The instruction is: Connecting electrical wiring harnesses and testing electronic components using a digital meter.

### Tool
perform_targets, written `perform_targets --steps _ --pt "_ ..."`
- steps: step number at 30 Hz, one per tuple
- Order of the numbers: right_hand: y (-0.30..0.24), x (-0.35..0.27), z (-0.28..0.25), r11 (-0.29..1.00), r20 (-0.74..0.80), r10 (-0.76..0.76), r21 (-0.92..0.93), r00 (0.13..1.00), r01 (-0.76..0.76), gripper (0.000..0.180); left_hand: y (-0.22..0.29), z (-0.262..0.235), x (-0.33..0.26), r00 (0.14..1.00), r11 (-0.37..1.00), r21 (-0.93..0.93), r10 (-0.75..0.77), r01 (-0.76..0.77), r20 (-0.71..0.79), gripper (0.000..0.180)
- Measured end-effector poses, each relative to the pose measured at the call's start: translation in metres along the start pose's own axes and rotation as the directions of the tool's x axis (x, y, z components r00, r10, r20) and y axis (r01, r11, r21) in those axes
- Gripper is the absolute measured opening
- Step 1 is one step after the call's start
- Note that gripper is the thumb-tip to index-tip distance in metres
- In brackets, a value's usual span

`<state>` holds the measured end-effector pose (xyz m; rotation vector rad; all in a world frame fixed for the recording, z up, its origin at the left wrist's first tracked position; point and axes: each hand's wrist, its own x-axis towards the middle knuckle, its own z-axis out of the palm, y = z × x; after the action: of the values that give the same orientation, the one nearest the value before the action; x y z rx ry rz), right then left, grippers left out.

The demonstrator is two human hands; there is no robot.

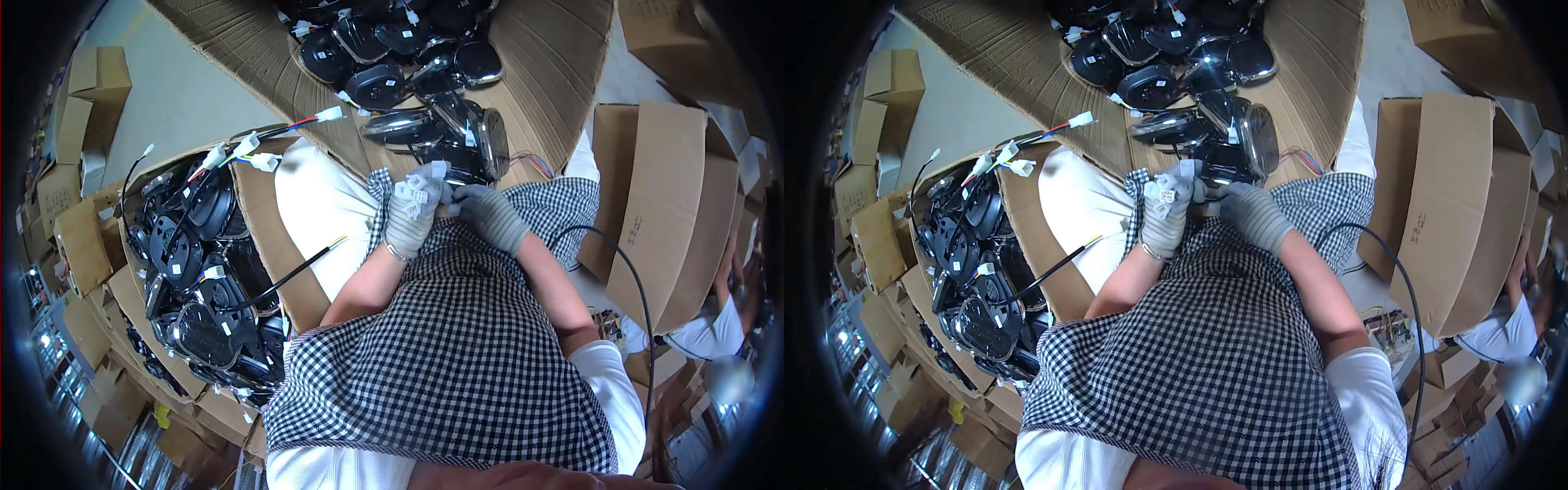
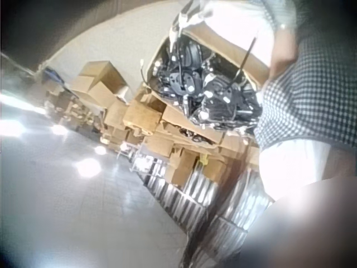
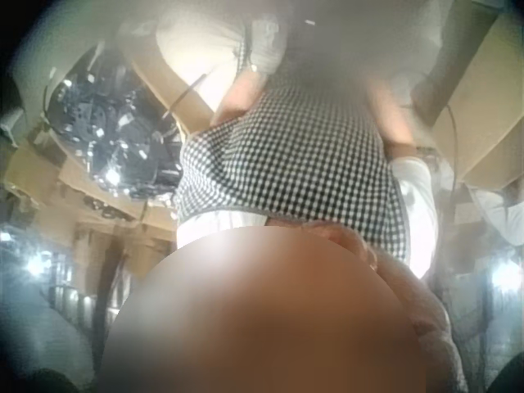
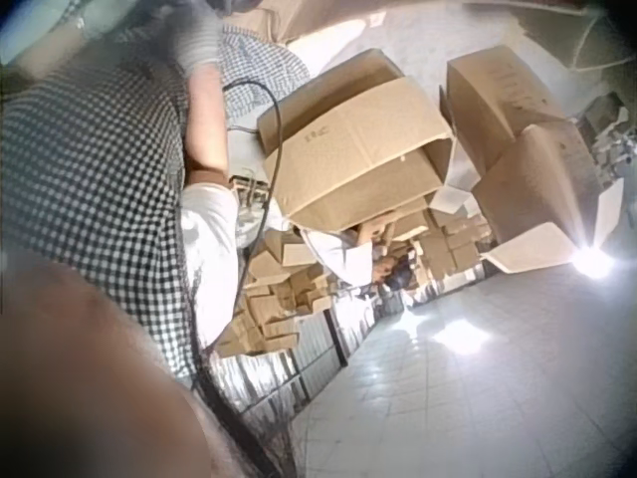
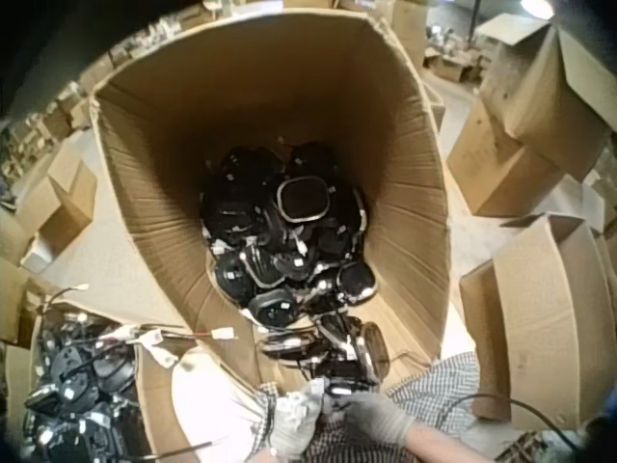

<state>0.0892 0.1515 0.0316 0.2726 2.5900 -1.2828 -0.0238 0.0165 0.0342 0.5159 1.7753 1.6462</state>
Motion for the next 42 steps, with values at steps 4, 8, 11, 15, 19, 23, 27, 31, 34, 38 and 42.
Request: perform_targets --steps 4,8,11,15,19,23,27,31,34,38,42 --pt "-0.009 -0.025 -0.025 0.562 -0.065 0.362 0.811 0.930 -0.162 0.020 -0.008 -0.002 -0.002 0.996 0.989 0.147 -0.032 0.020 0.081 0.044" --pt "-0.020 -0.022 -0.047 0.996 -0.250 0.086 0.018 0.964 -0.085 0.025 -0.010 0.001 -0.002 0.977 0.982 0.155 0.078 -0.110 0.197 0.036" --pt "-0.027 -0.020 -0.058 0.959 -0.147 0.132 -0.232 0.980 -0.164 0.023 -0.011 0.002 -0.002 0.920 0.778 0.529 0.158 -0.340 0.359 0.028" --pt "-0.014 -0.022 -0.079 0.978 0.143 0.125 -0.184 0.982 -0.098 0.025 -0.019 0.005 -0.004 0.744 0.119 0.742 0.244 -0.660 0.623 0.026" --pt "0.018 -0.016 -0.082 0.995 0.393 0.055 0.058 0.918 -0.084 0.022 -0.026 0.007 -0.001 0.746 0.557 0.538 0.252 -0.632 0.616 0.010" --pt "0.042 -0.012 -0.066 0.923 0.355 -0.096 0.381 0.930 -0.051 0.018 -0.025 0.005 0.002 0.767 0.634 0.522 0.183 -0.570 0.615 0.013" --pt "0.049 -0.007 -0.052 0.897 0.363 -0.133 0.440 0.922 -0.044 0.017 -0.027 0.005 0.002 0.806 0.637 0.573 0.134 -0.515 0.576 0.012" --pt "0.045 0.002 -0.054 0.886 0.274 -0.063 0.459 0.960 -0.072 0.016 -0.033 0.007 0.004 0.835 0.659 0.560 0.199 -0.502 0.514 0.009" --pt "0.047 0.022 -0.073 0.989 0.119 0.015 -0.147 0.993 0.003 0.016 -0.034 0.008 0.006 0.703 0.185 0.682 0.272 -0.708 0.657 0.017" --pt "0.049 0.072 -0.099 0.940 -0.363 0.058 -0.293 0.930 -0.174 0.020 -0.028 0.014 0.005 0.907 0.740 0.559 0.164 -0.373 0.389 0.016" --pt "0.031 0.138 -0.058 0.879 -0.172 -0.048 -0.476 0.984 -0.040 0.033 -0.023 0.013 0.008 0.917 0.906 0.349 0.092 -0.239 0.388 0.028"
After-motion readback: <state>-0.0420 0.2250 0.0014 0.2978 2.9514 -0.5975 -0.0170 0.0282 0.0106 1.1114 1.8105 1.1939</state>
